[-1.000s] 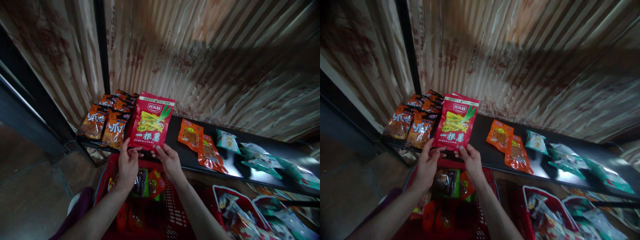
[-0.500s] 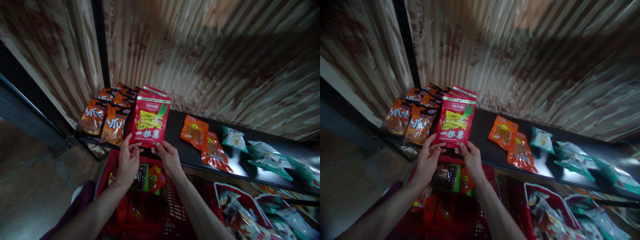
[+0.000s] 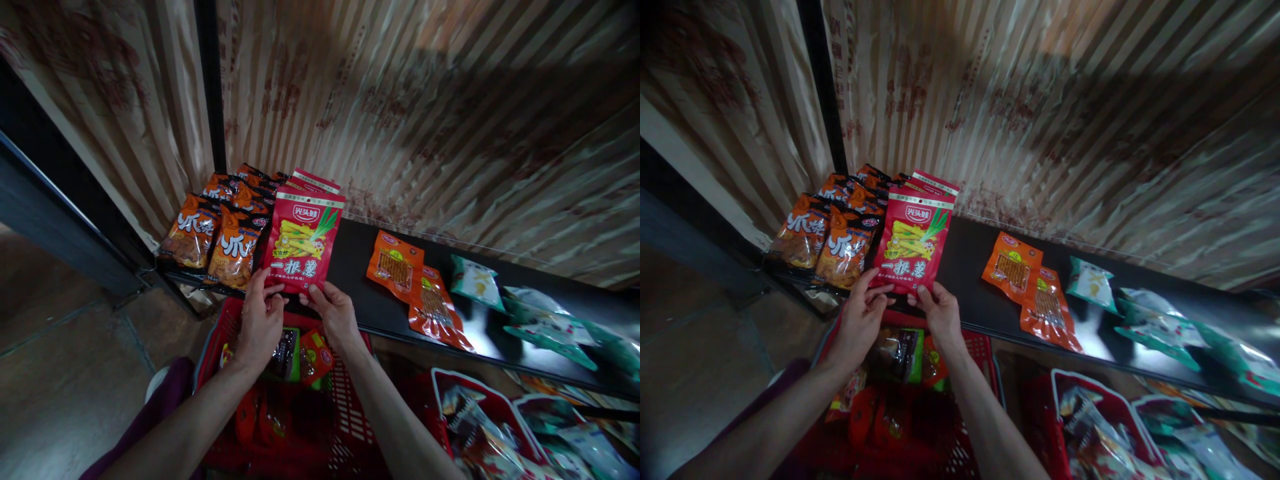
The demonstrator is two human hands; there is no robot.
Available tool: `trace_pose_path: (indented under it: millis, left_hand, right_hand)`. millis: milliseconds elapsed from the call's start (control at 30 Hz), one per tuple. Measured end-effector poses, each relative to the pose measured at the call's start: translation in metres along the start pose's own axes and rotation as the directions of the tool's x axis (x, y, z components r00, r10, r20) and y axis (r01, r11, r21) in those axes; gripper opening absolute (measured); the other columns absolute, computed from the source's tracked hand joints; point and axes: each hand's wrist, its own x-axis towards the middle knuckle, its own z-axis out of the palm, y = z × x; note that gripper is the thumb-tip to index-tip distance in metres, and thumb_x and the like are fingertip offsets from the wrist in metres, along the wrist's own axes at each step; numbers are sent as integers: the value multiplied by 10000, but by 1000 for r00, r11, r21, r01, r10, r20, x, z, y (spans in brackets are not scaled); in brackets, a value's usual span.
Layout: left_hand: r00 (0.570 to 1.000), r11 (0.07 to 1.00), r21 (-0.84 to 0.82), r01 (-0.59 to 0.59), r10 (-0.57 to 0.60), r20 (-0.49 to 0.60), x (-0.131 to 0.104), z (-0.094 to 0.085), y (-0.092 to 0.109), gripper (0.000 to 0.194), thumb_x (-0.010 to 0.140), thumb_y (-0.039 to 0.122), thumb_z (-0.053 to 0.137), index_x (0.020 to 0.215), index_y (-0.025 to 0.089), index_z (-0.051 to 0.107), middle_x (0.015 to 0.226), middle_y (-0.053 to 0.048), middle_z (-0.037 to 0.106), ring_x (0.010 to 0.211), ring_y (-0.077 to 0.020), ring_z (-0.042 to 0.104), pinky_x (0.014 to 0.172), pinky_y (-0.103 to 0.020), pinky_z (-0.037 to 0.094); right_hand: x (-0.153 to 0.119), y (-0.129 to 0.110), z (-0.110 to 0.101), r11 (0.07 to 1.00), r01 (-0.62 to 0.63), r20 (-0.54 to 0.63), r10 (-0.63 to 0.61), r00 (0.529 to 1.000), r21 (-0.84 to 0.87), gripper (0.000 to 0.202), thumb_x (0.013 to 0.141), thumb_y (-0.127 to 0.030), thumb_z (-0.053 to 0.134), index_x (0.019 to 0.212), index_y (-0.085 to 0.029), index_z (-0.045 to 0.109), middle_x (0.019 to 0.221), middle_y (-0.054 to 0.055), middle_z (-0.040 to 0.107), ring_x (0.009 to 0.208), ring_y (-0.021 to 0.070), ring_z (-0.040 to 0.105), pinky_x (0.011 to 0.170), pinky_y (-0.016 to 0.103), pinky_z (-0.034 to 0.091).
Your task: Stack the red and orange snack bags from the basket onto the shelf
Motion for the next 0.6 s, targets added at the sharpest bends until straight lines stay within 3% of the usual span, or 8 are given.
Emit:
trace_pose_path:
  millis: [600]
  left_hand:
    - [997,995,60,-74,74,-1,-3,0,-3,461,799,70,434,1241,199,429,1337,-122,383,983,-142,617,782,-304,568]
  right_hand:
    - [1,-3,0,982,-10,25,15,1000,-186,397,611,-493,746,790,-155,640,694,13,672,602,160,629,604,309,560]
